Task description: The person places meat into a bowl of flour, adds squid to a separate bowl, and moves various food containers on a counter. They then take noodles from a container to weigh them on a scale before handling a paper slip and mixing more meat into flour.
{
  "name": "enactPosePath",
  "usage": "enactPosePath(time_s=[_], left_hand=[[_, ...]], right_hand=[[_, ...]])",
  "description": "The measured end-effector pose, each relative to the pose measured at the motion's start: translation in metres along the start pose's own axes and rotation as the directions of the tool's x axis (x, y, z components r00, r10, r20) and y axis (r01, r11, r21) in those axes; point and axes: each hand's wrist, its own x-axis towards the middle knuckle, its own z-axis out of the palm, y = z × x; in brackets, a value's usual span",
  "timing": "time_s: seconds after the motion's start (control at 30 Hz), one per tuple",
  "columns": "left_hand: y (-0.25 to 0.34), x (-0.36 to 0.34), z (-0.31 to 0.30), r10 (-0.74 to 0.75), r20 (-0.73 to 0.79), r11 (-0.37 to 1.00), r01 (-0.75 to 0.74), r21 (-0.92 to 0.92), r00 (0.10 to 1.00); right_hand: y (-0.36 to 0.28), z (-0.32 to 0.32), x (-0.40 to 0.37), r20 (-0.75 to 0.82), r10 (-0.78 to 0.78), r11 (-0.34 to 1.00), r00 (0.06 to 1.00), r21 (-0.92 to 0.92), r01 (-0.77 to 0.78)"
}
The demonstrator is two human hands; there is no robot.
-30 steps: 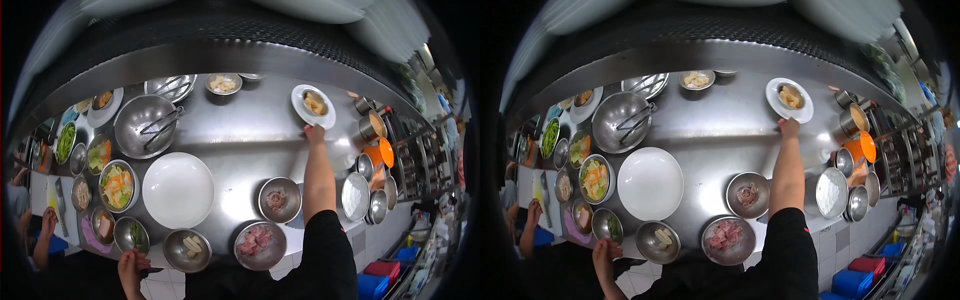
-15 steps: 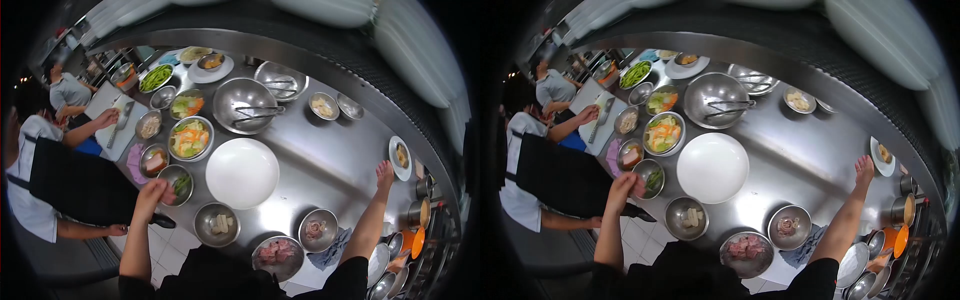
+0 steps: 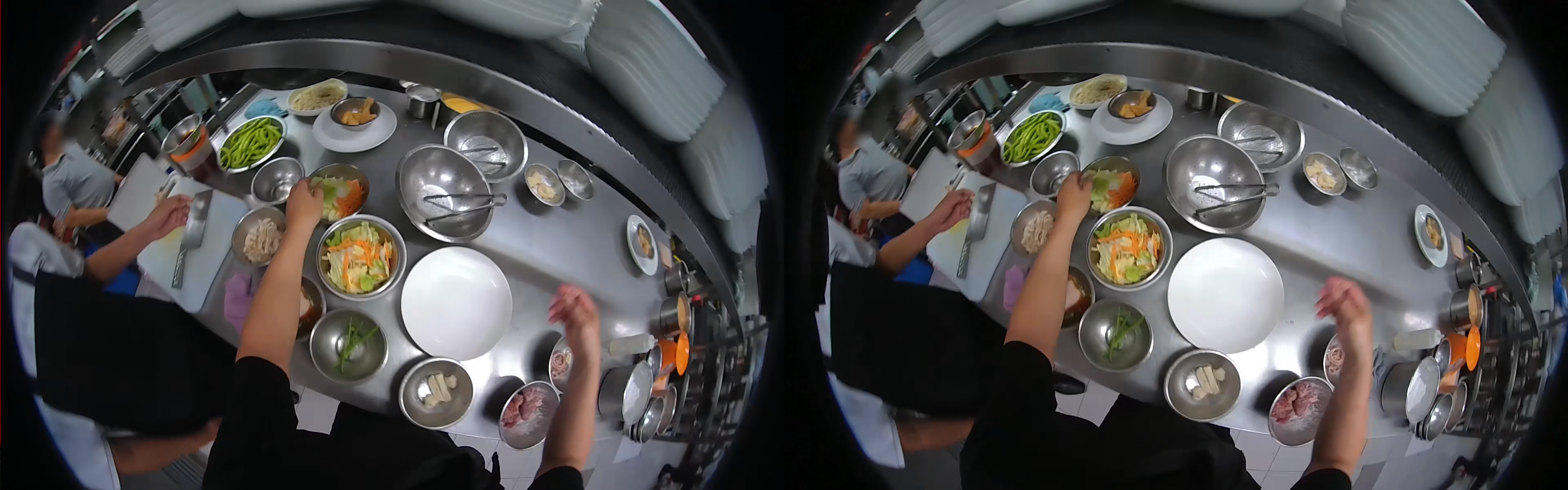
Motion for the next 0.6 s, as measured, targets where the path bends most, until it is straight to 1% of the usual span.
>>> enactPosePath(time_s=[0.03, 0.07, 0.13, 0.17, 0.2, 0.23, 0.27, 0.3, 0.33, 0.37, 0.4, 0.43, 0.47, 0.53, 0.57, 0.6], left_hand=[[0.015, 0.02, 0.0, -0.003, 0.082, 1.0, 0.004, -0.014, 0.997], [0.018, 0.04, 0.015, 0.011, 0.094, 0.999, -0.007, -0.033, 0.996], [0.018, 0.076, 0.048, 0.113, -0.117, 0.993, -0.116, -0.018, 0.987], [0.017, 0.092, 0.06, 0.128, -0.103, 0.991, -0.131, -0.03, 0.986], [0.018, 0.108, 0.071, -0.096, -0.111, 0.991, 0.084, -0.107, 0.989], [0.02, 0.126, 0.085, -0.315, -0.098, 0.939, 0.294, -0.181, 0.944], [-0.022, 0.163, 0.12, -0.248, 0.156, 0.965, 0.231, 0.121, 0.956], [-0.02, 0.169, 0.12, -0.466, 0.278, 0.813, 0.531, -0.241, 0.84], [-0.02, 0.175, 0.122, -0.578, 0.476, 0.448, 0.746, -0.494, 0.662], [-0.037, 0.186, 0.137, -0.581, 0.524, 0.327, 0.768, -0.55, 0.623], [-0.038, 0.191, 0.143, -0.578, 0.572, 0.199, 0.78, -0.593, 0.582], [-0.042, 0.191, 0.149, -0.491, 0.634, 0.122, 0.768, -0.629, 0.598], [-0.043, 0.193, 0.155, -0.482, 0.646, 0.124, 0.776, -0.618, 0.592], [-0.051, 0.19, 0.157, -0.47, 0.677, 0.049, 0.783, -0.62, 0.566], [-0.052, 0.19, 0.157, -0.449, 0.678, 0.017, 0.764, -0.645, 0.582], [-0.051, 0.189, 0.154, -0.451, 0.679, 0.021, 0.768, -0.64, 0.579]], right_hand=[[0.001, 0.026, -0.016, 0.008, 0.056, 0.998, 0.998, -0.001, -0.056], [0.004, 0.05, -0.031, 0.015, 0.114, 0.993, 0.993, 0.004, -0.114], [0.01, 0.086, -0.055, -0.008, 0.166, 0.985, 0.986, -0.036, -0.167], [0.015, 0.096, -0.065, -0.023, 0.191, 0.981, 0.981, -0.015, -0.191], [0.02, 0.104, -0.073, -0.039, 0.214, 0.977, 0.976, 0.01, -0.214], [0.021, 0.108, -0.082, -0.054, 0.233, 0.972, 0.971, 0.048, -0.231], [0.022, 0.111, -0.091, -0.08, 0.231, 0.972, 0.97, 0.054, -0.227], [0.022, 0.112, -0.099, -0.146, 0.242, 0.969, 0.959, 0.09, -0.231], [0.022, 0.113, -0.108, -0.21, 0.257, 0.964, 0.943, 0.126, -0.234], [0.023, 0.111, -0.116, -0.252, 0.256, 0.962, 0.933, 0.162, -0.22], [0.023, 0.109, -0.122, -0.272, 0.253, 0.963, 0.928, 0.166, -0.214], [0.022, 0.106, -0.128, -0.305, 0.276, 0.953, 0.911, 0.209, -0.219], [0.022, 0.105, -0.135, -0.336, 0.305, 0.941, 0.891, 0.253, -0.226], [0.023, 0.104, -0.143, -0.366, 0.319, 0.938, 0.874, 0.253, -0.236], [0.024, 0.104, -0.144, -0.382, 0.321, 0.937, 0.867, 0.26, -0.232], [0.025, 0.105, -0.144, -0.392, 0.321, 0.936, 0.862, 0.268, -0.226]])
